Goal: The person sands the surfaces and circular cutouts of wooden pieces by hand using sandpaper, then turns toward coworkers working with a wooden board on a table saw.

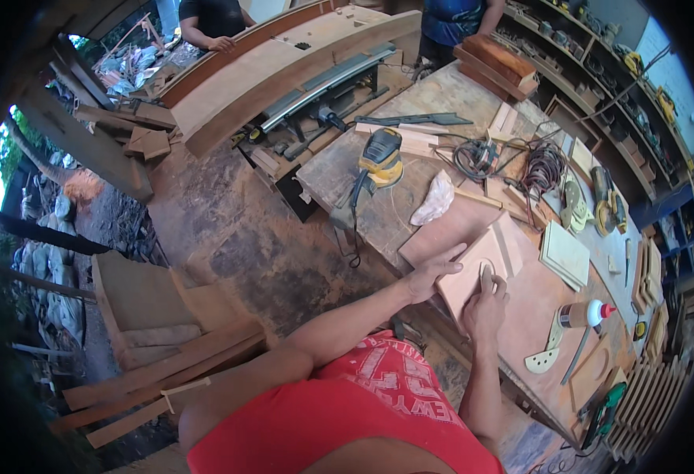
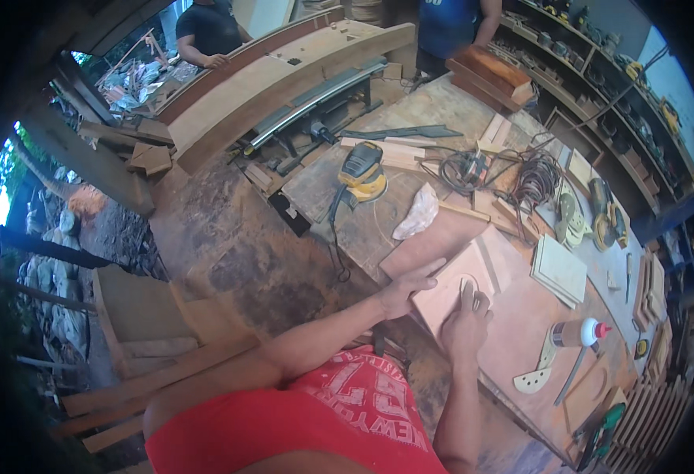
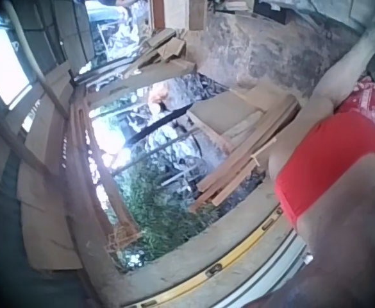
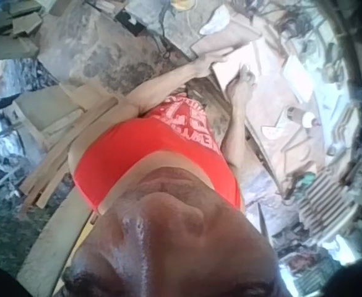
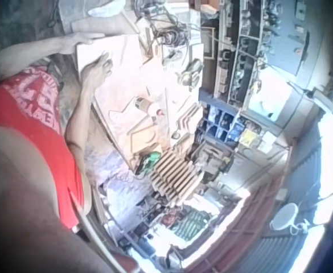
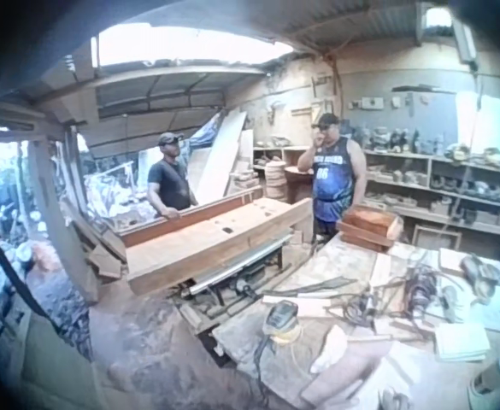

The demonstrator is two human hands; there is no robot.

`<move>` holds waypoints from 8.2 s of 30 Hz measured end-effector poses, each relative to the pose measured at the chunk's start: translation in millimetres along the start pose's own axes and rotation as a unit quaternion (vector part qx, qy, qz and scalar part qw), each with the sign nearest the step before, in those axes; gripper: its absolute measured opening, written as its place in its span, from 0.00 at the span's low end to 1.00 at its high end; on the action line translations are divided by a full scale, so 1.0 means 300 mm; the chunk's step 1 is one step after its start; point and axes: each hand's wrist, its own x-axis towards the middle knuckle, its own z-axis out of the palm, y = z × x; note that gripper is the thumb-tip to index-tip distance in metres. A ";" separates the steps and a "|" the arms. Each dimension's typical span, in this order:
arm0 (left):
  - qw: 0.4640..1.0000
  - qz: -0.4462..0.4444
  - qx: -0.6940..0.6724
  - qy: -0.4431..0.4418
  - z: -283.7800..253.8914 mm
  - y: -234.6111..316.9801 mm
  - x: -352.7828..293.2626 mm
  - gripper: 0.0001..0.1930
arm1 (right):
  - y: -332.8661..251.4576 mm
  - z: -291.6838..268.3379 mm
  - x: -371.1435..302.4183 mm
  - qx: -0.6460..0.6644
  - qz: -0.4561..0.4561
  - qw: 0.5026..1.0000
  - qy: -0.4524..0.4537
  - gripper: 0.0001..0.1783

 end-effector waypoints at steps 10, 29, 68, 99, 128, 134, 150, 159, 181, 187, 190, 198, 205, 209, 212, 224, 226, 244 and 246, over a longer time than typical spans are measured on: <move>0.870 0.238 0.422 0.091 0.188 -0.031 -0.028 0.35 | 0.045 -0.032 0.027 0.155 -0.004 0.988 0.012 0.37; 0.689 0.340 0.634 0.086 0.495 0.084 -0.039 0.31 | 0.041 -0.041 -0.079 0.390 -0.087 0.900 0.176 0.30; 0.734 0.405 0.544 0.051 0.503 0.058 0.045 0.31 | 0.118 -0.015 -0.037 0.363 -0.051 0.919 0.146 0.31; 0.764 0.298 0.572 0.008 0.533 0.090 0.139 0.27 | 0.036 -0.159 -0.010 0.269 -0.108 0.924 0.249 0.25; 0.773 0.300 0.559 0.011 0.523 0.098 0.135 0.30 | 0.032 -0.108 0.024 0.377 -0.060 0.903 0.196 0.17; 0.752 0.351 0.556 0.039 0.536 0.074 0.118 0.28 | 0.051 -0.097 0.015 0.461 -0.001 0.873 0.158 0.17; 0.743 0.278 0.609 0.000 0.558 0.128 0.129 0.24 | 0.128 -0.195 -0.048 0.310 0.059 0.925 0.210 0.16; 0.734 0.273 0.620 -0.033 0.577 0.070 0.141 0.23 | 0.106 -0.198 -0.081 0.236 0.031 0.927 0.290 0.18; 0.788 0.211 0.577 -0.044 0.530 0.152 0.203 0.24 | 0.074 -0.080 -0.035 0.196 -0.094 0.918 0.332 0.15; 0.745 0.260 0.608 -0.088 0.504 0.179 0.189 0.27 | 0.129 -0.193 -0.054 0.328 0.116 0.903 0.252 0.12; 0.754 0.241 0.598 -0.127 0.465 0.219 0.180 0.27 | 0.162 -0.211 -0.082 0.478 0.167 0.853 0.126 0.09; 0.860 0.155 0.476 -0.104 0.435 0.259 0.182 0.26 | 0.114 -0.102 0.037 0.656 0.112 0.743 0.070 0.15; 0.752 0.196 0.629 -0.038 0.391 0.232 0.156 0.25 | 0.031 -0.081 0.091 0.588 0.019 0.803 0.092 0.22; 0.761 0.294 0.578 -0.007 0.437 0.202 0.128 0.27 | 0.016 -0.069 0.097 0.638 0.050 0.757 0.134 0.13; 0.787 0.275 0.552 -0.015 0.476 0.200 0.117 0.28 | 0.027 -0.062 0.101 0.642 0.103 0.751 0.119 0.13; 0.772 0.282 0.569 0.024 0.516 0.151 0.130 0.28 | 0.069 -0.096 0.082 0.472 -0.040 0.815 0.333 0.06; 0.775 0.262 0.574 0.027 0.522 0.149 0.128 0.28 | 0.054 -0.079 0.056 0.450 -0.077 0.834 0.311 0.07; 0.753 0.295 0.588 0.004 0.520 0.134 0.149 0.28 | 0.171 -0.114 0.029 0.644 0.006 0.765 -0.013 0.29; 0.753 0.306 0.583 -0.005 0.520 0.137 0.144 0.28 | 0.202 -0.106 0.037 0.618 0.025 0.783 -0.059 0.30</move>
